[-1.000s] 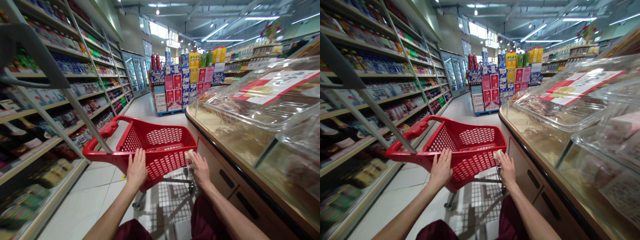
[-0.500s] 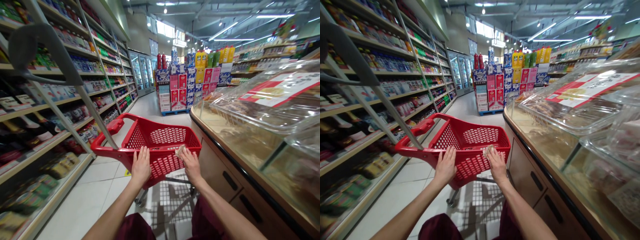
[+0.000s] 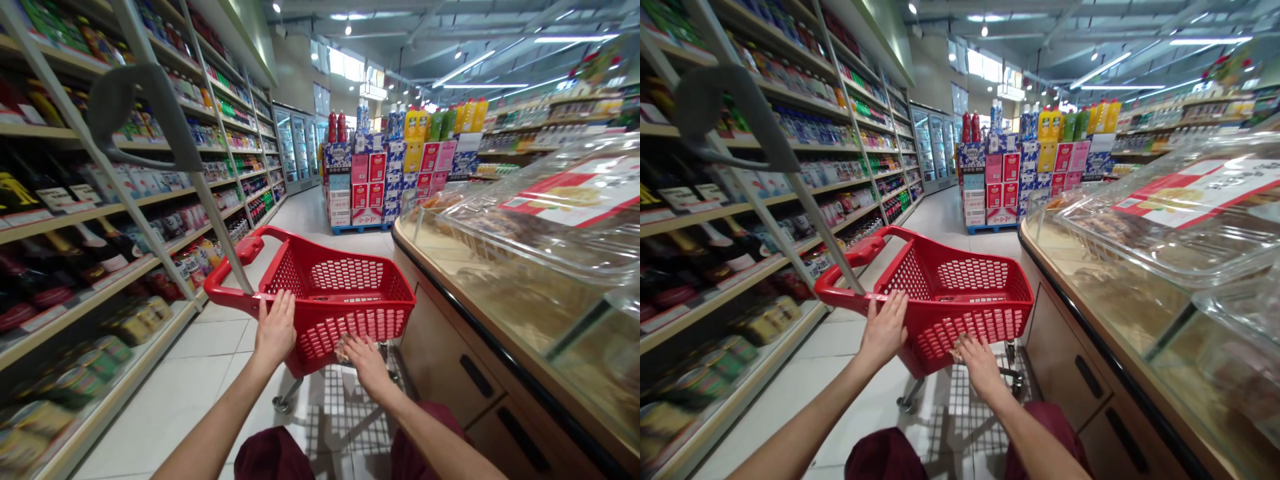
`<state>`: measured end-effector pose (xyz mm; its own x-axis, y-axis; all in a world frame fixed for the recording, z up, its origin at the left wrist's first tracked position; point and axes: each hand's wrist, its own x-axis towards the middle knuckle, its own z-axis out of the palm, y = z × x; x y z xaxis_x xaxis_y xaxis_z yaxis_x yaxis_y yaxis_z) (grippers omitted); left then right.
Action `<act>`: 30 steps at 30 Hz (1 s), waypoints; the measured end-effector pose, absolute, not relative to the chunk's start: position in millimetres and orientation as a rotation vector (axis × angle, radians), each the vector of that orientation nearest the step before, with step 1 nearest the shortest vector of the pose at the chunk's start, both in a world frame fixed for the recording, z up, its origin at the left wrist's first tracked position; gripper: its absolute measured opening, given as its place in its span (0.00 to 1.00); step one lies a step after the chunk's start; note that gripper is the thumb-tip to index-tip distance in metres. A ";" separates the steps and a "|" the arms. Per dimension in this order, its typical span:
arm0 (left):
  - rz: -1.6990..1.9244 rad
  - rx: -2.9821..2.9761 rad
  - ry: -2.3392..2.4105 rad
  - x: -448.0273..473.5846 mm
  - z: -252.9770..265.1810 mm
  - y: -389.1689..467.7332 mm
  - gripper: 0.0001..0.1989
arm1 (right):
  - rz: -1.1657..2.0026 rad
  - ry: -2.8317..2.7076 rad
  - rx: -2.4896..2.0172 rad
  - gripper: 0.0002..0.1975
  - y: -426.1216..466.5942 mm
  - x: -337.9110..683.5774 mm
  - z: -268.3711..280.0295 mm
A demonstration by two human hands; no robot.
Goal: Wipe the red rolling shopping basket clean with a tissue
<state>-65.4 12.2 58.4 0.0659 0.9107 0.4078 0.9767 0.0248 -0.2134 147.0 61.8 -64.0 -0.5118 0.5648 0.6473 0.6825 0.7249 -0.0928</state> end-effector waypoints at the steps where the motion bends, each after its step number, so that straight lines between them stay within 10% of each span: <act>1: -0.222 -1.917 -1.863 -67.5 59.1 10.9 0.28 | -0.232 -2.244 -0.932 0.20 61.8 145.0 -62.2; 30: -0.393 -1.568 -2.053 -138.2 75.3 -9.1 0.32 | -0.218 -2.131 -0.546 0.14 47.9 4.5 19.4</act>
